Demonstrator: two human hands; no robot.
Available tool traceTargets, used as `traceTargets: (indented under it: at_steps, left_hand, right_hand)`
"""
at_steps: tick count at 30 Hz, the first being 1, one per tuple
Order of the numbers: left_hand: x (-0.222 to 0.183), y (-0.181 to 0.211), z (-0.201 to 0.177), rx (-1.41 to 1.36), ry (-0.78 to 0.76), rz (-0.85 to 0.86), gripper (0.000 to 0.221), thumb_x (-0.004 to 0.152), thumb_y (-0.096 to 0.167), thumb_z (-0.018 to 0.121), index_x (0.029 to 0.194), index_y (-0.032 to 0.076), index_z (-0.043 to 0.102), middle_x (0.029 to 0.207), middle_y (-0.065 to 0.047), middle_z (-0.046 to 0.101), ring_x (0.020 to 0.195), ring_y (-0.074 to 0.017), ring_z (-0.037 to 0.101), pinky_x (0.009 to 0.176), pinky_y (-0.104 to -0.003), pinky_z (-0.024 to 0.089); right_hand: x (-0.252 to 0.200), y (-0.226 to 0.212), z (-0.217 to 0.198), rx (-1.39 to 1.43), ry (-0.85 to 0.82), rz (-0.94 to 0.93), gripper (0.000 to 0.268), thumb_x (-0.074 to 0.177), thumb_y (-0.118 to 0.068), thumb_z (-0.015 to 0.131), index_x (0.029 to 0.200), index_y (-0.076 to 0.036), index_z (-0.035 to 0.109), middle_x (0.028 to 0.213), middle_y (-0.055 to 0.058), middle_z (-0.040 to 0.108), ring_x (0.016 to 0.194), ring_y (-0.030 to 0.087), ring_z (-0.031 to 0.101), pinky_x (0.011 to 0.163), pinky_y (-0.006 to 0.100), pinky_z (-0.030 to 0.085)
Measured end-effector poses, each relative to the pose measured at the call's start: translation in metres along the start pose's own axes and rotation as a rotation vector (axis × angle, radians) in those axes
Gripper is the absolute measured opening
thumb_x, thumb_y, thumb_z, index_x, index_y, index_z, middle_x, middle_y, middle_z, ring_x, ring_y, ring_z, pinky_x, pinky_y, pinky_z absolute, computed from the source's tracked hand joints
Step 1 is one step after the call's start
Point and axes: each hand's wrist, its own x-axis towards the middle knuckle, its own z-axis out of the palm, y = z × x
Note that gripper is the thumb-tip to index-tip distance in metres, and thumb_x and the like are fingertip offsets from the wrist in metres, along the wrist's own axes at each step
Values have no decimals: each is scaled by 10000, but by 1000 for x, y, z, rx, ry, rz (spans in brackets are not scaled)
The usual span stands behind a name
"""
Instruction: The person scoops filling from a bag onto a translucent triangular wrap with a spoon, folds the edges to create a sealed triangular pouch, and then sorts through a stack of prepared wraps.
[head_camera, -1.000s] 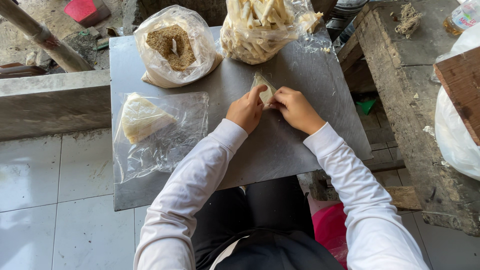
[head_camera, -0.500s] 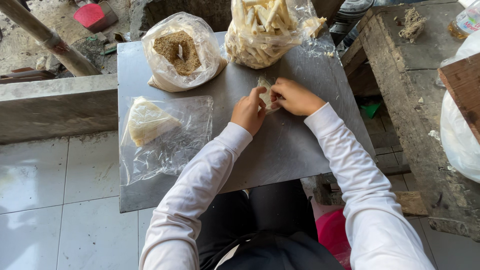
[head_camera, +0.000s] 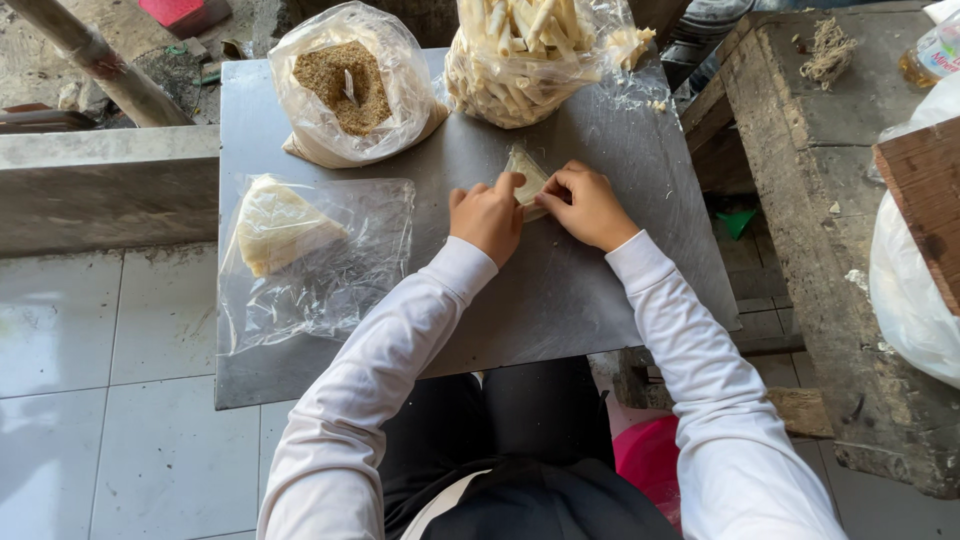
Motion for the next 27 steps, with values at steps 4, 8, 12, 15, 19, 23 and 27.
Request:
traceTargets:
  at_steps: [4,8,12,15,19,23,27]
  left_hand:
    - [15,-7,-5,-179,-70,-174,423,849,208,768,1233,177,592,925,27,795,995,-240,683,896,-486,370]
    - [12,-10,-1,-150,-1,-54,406,862,198,774,1231,203,606,939,71,799,1026,-229,662,920,-473,369]
    - [5,-11,-1,-66,20,97,395,861,257,797,1201,184,609,923,55,785,993,-235,656,913,-459,362]
    - [5,-11,5,-18,27,88,353,897,167,747,1224,180,613,909,51,787,990,-229,662,906,-454,363]
    - [13,-12,8,-60,-50,-85,350,873,150,735,1205,187,630,921,39,791,986,-226,679,932,-459,350]
    - [21,-11,-5,-235,-95,-324,389,841,263,800,1178,190,621,928,21,776,990,-206,701,941,-473,315]
    - [20,-13,-2,-224,11,-180,391,830,192,778,1189,179,625,908,40,801,997,-238,660,883,-501,300]
  right_hand:
    - [4,-2,3,-46,17,101,203,831,-189,838,925,-48,725,965,78,629,787,243,634,736,358,507]
    - [3,2,2,-92,-10,-78,133,873,-170,812,946,-87,736,1020,38,630,982,220,612,927,377,433]
    - [1,7,-8,-80,-72,-173,125,881,-180,782,965,-100,735,1075,24,617,1076,217,580,998,397,328]
    - [1,12,-7,-97,-60,-193,143,853,-197,790,947,-102,741,1066,29,606,1121,226,553,985,400,304]
    - [5,24,12,-164,47,-113,131,917,-239,785,945,-115,751,1062,10,613,1120,219,556,974,428,306]
    - [8,22,17,-149,127,25,201,849,-304,846,879,-126,760,1051,22,589,1074,232,548,958,450,310]
    - [10,19,17,-130,141,-17,145,845,-261,833,909,-152,763,1117,17,574,1137,239,523,980,456,301]
